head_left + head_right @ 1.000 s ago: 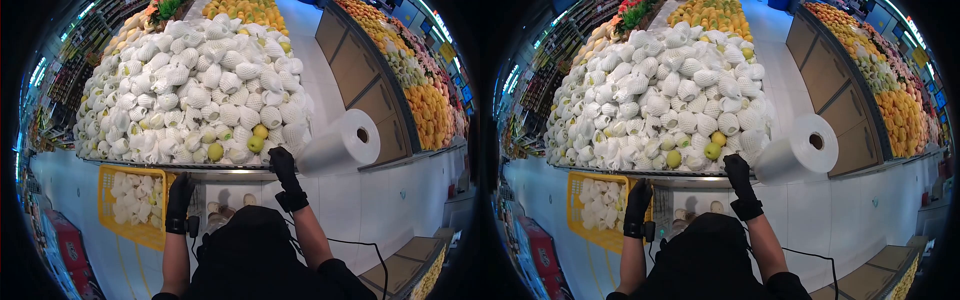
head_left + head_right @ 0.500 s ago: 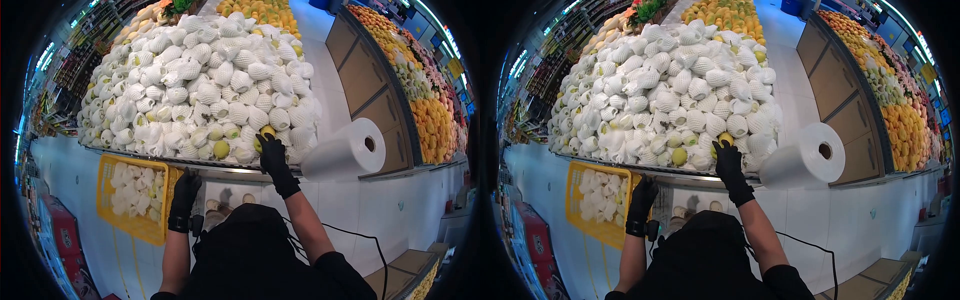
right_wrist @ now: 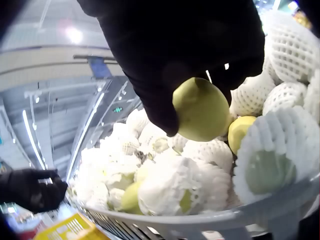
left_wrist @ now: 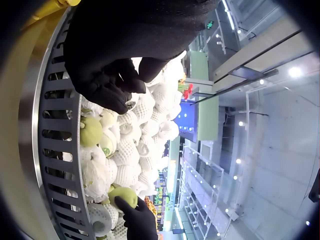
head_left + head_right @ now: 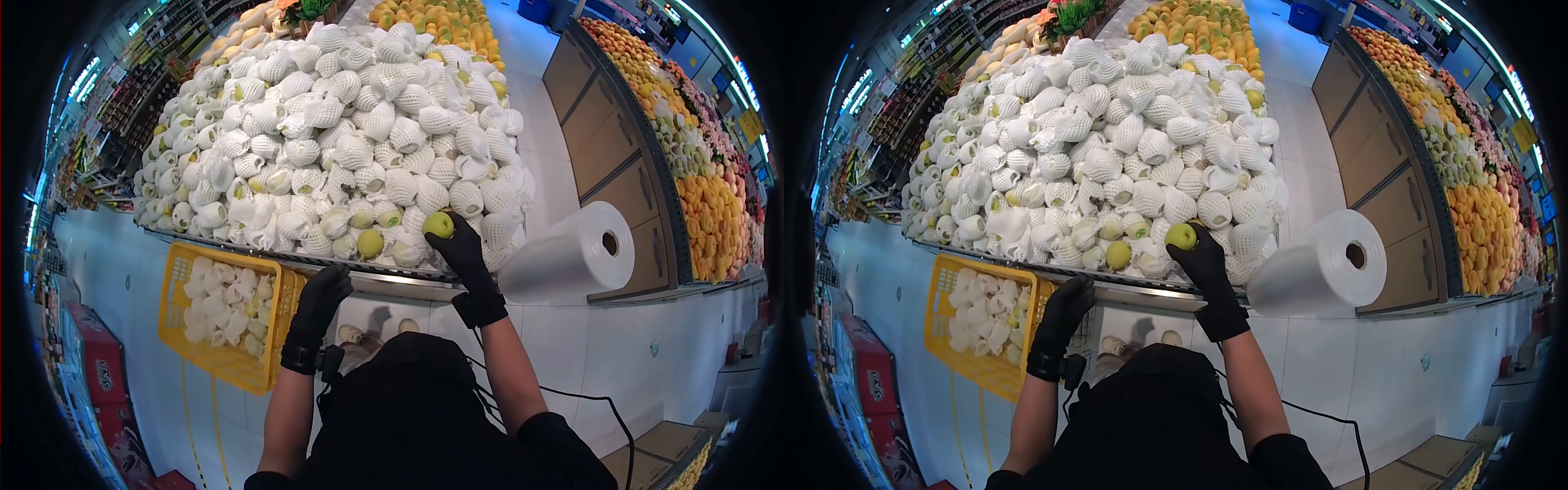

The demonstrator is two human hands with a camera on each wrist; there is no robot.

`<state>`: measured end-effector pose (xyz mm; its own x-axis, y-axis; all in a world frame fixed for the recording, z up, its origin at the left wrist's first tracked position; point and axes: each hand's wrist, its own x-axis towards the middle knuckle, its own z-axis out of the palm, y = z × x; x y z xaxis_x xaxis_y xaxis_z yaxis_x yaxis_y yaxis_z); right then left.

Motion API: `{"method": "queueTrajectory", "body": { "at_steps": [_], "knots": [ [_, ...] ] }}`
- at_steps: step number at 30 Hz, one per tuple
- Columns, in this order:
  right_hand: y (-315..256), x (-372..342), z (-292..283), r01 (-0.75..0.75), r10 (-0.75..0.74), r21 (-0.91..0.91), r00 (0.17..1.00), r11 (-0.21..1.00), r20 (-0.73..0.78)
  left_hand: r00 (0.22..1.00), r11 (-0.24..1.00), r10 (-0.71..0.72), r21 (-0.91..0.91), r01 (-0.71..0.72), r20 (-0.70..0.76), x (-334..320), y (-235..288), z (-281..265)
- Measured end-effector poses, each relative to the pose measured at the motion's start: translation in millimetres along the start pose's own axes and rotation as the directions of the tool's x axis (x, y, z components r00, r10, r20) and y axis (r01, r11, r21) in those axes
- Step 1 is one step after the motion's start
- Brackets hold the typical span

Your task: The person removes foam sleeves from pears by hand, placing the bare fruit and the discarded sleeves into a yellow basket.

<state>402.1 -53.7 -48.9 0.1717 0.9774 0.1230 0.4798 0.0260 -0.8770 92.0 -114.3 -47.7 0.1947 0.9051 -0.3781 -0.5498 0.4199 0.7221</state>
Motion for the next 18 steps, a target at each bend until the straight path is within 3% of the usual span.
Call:
{"method": "queueTrajectory", "body": {
  "at_steps": [4, 8, 12, 15, 17, 18],
  "knots": [
    [-1.8, -10.5, 6.9, -0.252, 0.197, 0.436, 0.966, 0.864, 0.168, 0.995, 0.996, -0.021, 0.092, 0.012, 0.097, 6.3, 1.3, 33.5],
    [-11.2, -30.0, 9.7, -0.393, 0.236, 0.471, 0.904, 0.790, 0.357, 0.970, 0.989, -0.085, 0.141, 0.053, 0.229, 8.3, 2.2, 67.4],
    [-20.8, -44.1, 12.8, -0.408, 0.166, 0.626, 0.897, 0.665, 0.409, 0.951, 0.973, -0.206, 0.146, 0.176, 0.231, 7.8, 2.3, 94.7],
    [-22.6, -48.6, 12.5, -0.399, 0.129, 0.648, 0.897, 0.649, 0.423, 0.940, 0.972, -0.223, 0.129, 0.195, 0.257, 7.8, -0.6, 101.2],
    [-29.4, -50.3, 10.3, -0.337, 0.070, 0.634, 0.910, 0.696, 0.408, 0.928, 0.927, -0.070, 0.368, -0.075, 0.365, 6.8, -4.0, 105.3],
    [-32.7, -50.4, 10.1, -0.306, 0.038, 0.626, 0.915, 0.718, 0.402, 0.929, 0.927, -0.061, 0.367, -0.082, 0.364, 7.0, -4.5, 104.0]
  ]
}}
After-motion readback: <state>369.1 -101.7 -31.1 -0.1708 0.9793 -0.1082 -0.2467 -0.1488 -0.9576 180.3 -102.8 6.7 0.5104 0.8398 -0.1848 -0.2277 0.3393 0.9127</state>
